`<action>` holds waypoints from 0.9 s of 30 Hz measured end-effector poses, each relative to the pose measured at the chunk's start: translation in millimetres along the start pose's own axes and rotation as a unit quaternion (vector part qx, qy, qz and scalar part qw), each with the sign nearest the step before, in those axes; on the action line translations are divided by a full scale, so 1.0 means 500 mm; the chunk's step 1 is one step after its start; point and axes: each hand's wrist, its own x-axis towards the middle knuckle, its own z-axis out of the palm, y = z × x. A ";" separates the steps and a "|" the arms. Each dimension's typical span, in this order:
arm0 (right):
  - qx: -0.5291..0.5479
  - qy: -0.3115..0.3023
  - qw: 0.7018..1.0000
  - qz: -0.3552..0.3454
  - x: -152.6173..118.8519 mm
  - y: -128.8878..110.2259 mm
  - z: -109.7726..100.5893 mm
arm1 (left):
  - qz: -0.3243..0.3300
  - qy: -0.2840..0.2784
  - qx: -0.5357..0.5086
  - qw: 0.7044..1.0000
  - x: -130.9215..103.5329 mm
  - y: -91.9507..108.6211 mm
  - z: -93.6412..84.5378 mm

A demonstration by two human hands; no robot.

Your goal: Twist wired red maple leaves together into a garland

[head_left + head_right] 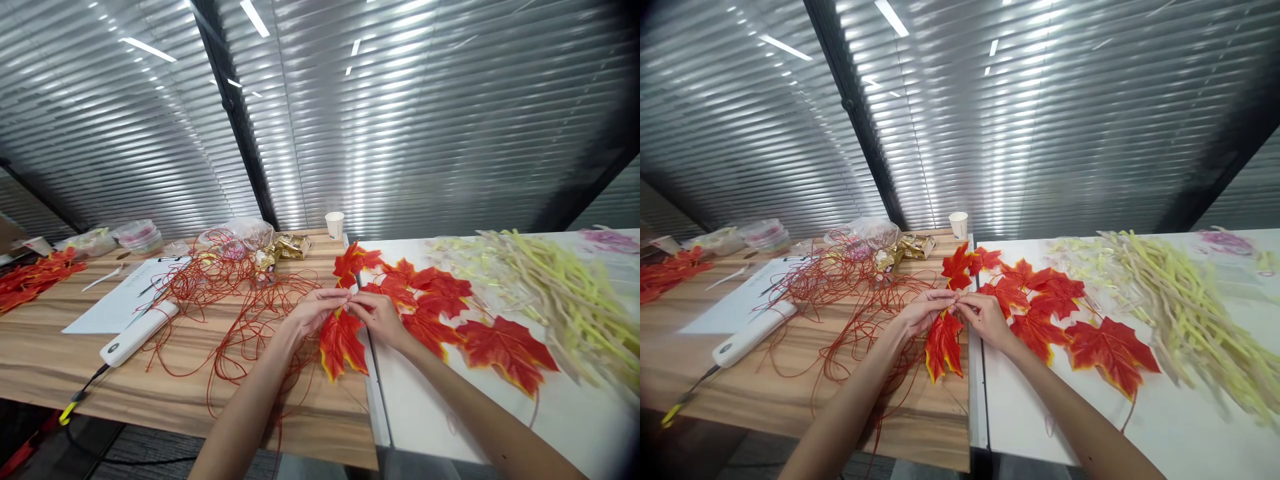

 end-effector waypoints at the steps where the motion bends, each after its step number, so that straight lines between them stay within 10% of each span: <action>1: 0.000 0.000 1.000 0.000 0.000 0.000 0.000 | 0.000 0.002 0.000 1.000 -0.001 0.001 0.001; 27: 0.022 0.006 1.000 0.013 0.006 -0.009 -0.010 | 0.009 0.003 -0.005 1.000 0.003 -0.003 -0.010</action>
